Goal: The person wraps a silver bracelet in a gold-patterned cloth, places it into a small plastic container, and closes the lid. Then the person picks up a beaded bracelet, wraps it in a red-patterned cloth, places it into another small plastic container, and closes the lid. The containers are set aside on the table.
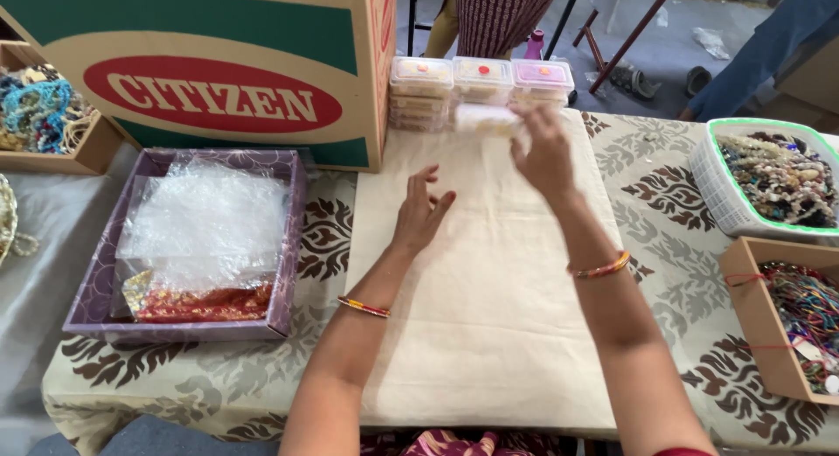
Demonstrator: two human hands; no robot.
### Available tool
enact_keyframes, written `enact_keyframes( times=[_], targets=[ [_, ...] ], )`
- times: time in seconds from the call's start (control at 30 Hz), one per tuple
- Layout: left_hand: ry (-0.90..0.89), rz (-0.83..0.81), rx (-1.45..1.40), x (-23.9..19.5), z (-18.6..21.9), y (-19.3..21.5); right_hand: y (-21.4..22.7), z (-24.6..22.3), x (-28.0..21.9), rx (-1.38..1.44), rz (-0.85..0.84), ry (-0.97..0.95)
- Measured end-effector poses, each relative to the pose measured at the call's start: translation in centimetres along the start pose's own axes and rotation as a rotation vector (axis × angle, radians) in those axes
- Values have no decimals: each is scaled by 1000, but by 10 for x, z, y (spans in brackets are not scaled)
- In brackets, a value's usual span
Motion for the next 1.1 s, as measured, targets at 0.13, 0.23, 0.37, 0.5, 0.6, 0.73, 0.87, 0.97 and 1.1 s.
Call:
enact_keyframes(
  times=[0.13, 0.23, 0.37, 0.5, 0.6, 0.73, 0.87, 0.97, 1.1],
  targets=[
    [-21, -45, 121, -1, 7, -3, 11, 107, 7, -149, -163, -108],
    [8, -100, 187, 1, 13, -7, 31, 169, -29, -257, -288, -285],
    [41, -150, 242, 2, 14, -11, 40, 233, -81, -341, -184, -321],
    [13, -164, 276, 2, 9, -16, 25, 257, -94, -309, -159, -377],
    [44, -183, 273, 1, 11, -15, 4, 284, -101, -174, -137, -406],
    [-33, -153, 334, 2, 14, -15, -13, 296, -81, -166, -97, -349],
    [33, -202, 325, 2, 14, -17, -31, 312, -66, -162, -100, -345],
    [27, -212, 358, 2, 13, -18, -41, 317, -60, -140, -101, -382],
    [5, -208, 354, 1, 19, -15, -48, 321, -64, -120, -100, -435]
  ],
)
Point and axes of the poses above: each hand's wrist, its own x-axis towards the middle knuckle, its own y-axis out of the back of the hand, z = x × y, the point moved 9 cm from there along x, towards the middle knuckle, and after that the axes turned 4 degrees about x, right-handed, at the moved point
